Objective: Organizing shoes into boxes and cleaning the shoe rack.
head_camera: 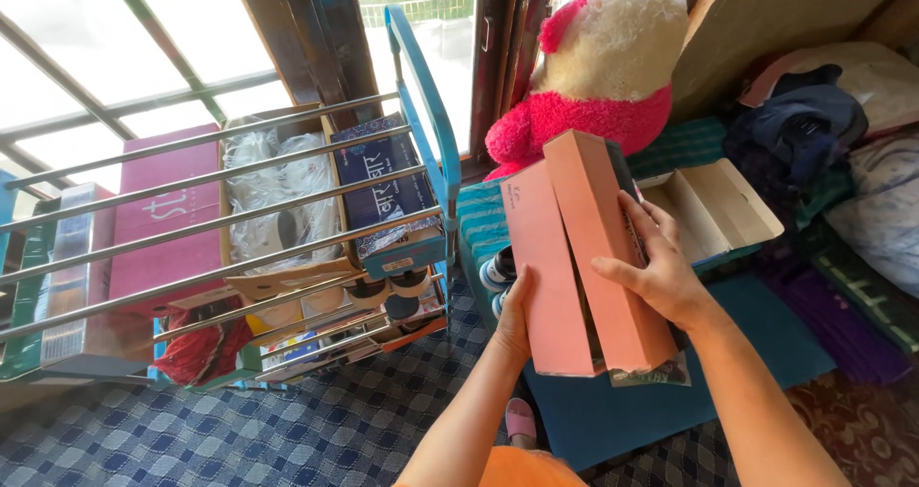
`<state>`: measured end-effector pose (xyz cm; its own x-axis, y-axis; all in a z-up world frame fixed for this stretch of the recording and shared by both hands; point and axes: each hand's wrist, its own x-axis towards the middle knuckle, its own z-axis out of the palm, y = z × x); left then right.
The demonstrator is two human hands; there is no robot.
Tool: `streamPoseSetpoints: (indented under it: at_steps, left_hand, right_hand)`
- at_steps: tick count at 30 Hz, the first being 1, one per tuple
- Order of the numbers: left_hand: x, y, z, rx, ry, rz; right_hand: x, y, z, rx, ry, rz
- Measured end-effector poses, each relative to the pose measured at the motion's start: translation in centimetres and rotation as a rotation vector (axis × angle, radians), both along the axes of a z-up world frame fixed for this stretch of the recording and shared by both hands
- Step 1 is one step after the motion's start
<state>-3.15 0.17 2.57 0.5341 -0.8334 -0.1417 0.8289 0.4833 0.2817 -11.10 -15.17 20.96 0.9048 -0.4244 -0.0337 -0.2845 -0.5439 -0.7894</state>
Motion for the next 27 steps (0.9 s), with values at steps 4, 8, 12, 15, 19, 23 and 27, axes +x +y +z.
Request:
streamPoseSetpoints:
  at_steps: [4, 8, 12, 15, 19, 23, 27]
  left_hand:
    - [0.5, 0.5, 0.7, -0.108, 0.039, 0.011]
    - [0.6, 1.1, 0.8, -0.049, -0.004, 0.039]
    - [0.0, 1.0, 1.0, 0.017, -0.056, 0.0]
    - [-0.4, 0.4, 0.1, -0.036, 0.0, 0.007]
    - [-0.7, 0.7, 1.9, 0.025, 0.0, 0.012]
    - [-1.4, 0.5, 3.0, 0.017, 0.065, 0.041]
    - [-1.8, -0.3, 3.9, -0.033, 0.097, 0.07]
  right_hand:
    - [-0.8, 0.6, -1.1, -0.062, 0.07, 0.023]
    - [-1.1, 1.3, -1.3, 0.049, -0.073, 0.002]
    - [-1.3, 0.9, -0.2, 0.147, -0.16, -0.042]
    - [-1.6, 0.6, 0.1, 0.102, -0.095, 0.049]
    - [-1.7, 1.7, -0.7, 0.078, -0.042, 0.035]
    - [-1.6, 2.6, -2.3, 0.055, -0.131, 0.021]
    - [-2.2, 3.6, -2.7, -0.426, -0.022, -0.069]
